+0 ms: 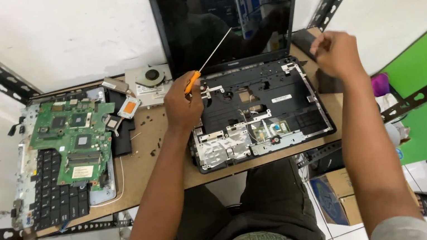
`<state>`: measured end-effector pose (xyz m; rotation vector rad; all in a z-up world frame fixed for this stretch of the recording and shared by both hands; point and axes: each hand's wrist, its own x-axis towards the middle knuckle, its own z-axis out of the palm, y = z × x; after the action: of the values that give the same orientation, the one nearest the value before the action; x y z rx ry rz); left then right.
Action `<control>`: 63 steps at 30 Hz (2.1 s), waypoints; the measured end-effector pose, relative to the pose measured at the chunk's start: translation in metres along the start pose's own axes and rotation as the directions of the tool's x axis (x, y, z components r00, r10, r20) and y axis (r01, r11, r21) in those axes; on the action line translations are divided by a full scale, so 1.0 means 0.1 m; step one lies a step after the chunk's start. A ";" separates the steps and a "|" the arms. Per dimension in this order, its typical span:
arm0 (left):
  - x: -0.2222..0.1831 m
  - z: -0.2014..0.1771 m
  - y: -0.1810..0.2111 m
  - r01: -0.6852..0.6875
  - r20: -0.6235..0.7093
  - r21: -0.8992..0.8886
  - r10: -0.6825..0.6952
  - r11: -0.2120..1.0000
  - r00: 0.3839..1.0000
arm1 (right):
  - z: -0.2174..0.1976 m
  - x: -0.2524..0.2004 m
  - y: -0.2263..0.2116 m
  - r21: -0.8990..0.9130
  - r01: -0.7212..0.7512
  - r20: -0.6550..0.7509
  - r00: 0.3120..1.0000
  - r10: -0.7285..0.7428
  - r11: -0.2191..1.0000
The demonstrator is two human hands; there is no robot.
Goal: Checking and adjusting internal connections and components of a disassembled laptop using a screwdriver.
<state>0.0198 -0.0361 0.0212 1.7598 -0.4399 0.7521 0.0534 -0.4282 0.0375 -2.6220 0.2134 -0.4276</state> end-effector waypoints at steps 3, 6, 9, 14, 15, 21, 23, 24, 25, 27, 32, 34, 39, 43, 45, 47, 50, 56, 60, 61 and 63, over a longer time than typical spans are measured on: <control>0.00 0.00 0.02 0.018 0.010 0.000 -0.018 1.000 1.000 | 0.05 0.24 0.12 -0.148 0.007 0.056 0.998 0.001 0.989; 0.01 0.00 0.01 0.013 0.007 -0.014 -0.013 1.000 1.000 | -0.03 0.22 -0.15 -0.331 -0.031 0.164 0.982 0.090 0.943; 0.01 0.00 -0.02 0.011 0.005 -0.003 -0.011 1.000 1.000 | -0.01 0.19 -0.24 -0.402 -0.057 0.203 0.968 0.149 0.914; -0.01 0.00 -0.01 0.010 0.003 0.006 -0.010 1.000 1.000 | 0.26 0.39 0.10 -0.525 -0.051 0.248 0.945 0.211 0.850; 0.00 0.00 -0.01 0.009 -0.004 0.008 -0.009 1.000 1.000 | 0.26 0.40 0.08 -0.520 -0.064 0.252 0.941 0.225 0.852; 0.01 0.00 -0.02 -0.014 -0.015 -0.012 0.014 1.000 1.000 | 0.11 0.26 -0.16 -0.451 -0.083 0.269 0.937 0.224 0.889; 0.00 0.01 -0.02 -0.015 -0.020 -0.014 0.015 1.000 1.000 | 0.11 0.25 -0.16 -0.437 -0.078 0.262 0.942 0.209 0.896; 0.01 0.01 -0.02 -0.018 -0.027 -0.013 0.017 1.000 0.999 | 0.10 0.25 -0.17 -0.421 -0.070 0.255 0.948 0.192 0.905; 0.01 0.01 -0.02 -0.018 -0.027 -0.013 0.018 1.000 0.999 | 0.11 0.25 -0.16 -0.421 -0.069 0.255 0.948 0.191 0.905; 0.01 0.00 -0.02 -0.017 -0.024 -0.017 0.017 1.000 1.000 | 0.12 0.26 -0.15 -0.423 -0.070 0.260 0.946 0.195 0.903; 0.01 0.00 0.02 -0.008 -0.021 -0.020 0.007 1.000 1.000 | 0.11 0.24 -0.18 -0.397 -0.041 0.254 0.955 0.153 0.917; 0.00 -0.01 0.04 0.001 -0.021 -0.024 -0.001 1.000 1.000 | 0.15 0.29 -0.09 -0.384 -0.044 0.243 0.959 0.147 0.922; 0.01 0.01 -0.03 -0.010 -0.022 -0.006 0.010 1.000 1.000 | 0.05 0.27 -0.17 -0.366 -0.034 0.203 0.972 0.115 0.930; 0.02 -0.01 0.06 -0.012 -0.027 -0.016 0.011 1.000 1.000 | -0.01 0.26 -0.23 -0.359 -0.051 0.174 0.977 0.120 0.932; 0.01 -0.01 0.07 -0.011 -0.034 -0.030 0.010 0.999 0.999 | -0.08 0.24 -0.29 -0.318 -0.047 0.160 0.982 0.102 0.947; 0.02 -0.01 0.06 -0.016 -0.041 -0.022 0.015 1.000 0.999 | -0.16 0.15 -0.51 -0.288 -0.011 0.179 0.982 0.065 0.958; 0.05 -0.04 0.05 -0.049 -0.052 0.008 0.050 0.999 0.997 | -0.28 -0.13 -0.93 -0.153 0.105 0.296 0.953 -0.056 0.983; 0.08 -0.08 0.10 -0.088 -0.047 0.051 0.090 0.995 0.995 | -0.29 -0.72 -1.76 0.148 0.247 0.569 0.771 -0.286 0.958; 0.07 -0.10 0.11 -0.077 -0.059 0.077 0.082 0.994 0.995 | -0.22 -0.82 -1.93 0.122 0.298 0.692 0.658 -0.297 0.947; 0.08 -0.11 0.10 -0.075 -0.063 0.083 0.081 0.994 0.995 | -0.17 -0.80 -1.90 0.126 0.304 0.694 0.653 -0.303 0.944; 0.08 -0.11 0.09 -0.058 -0.062 0.088 0.063 0.994 0.996 | -0.08 -0.76 -1.83 0.124 0.306 0.736 0.610 -0.295 0.944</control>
<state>0.0167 -0.0276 0.0352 1.8029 -0.4238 0.8802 -0.0066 -0.2543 0.1112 -2.6019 -0.5156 0.5887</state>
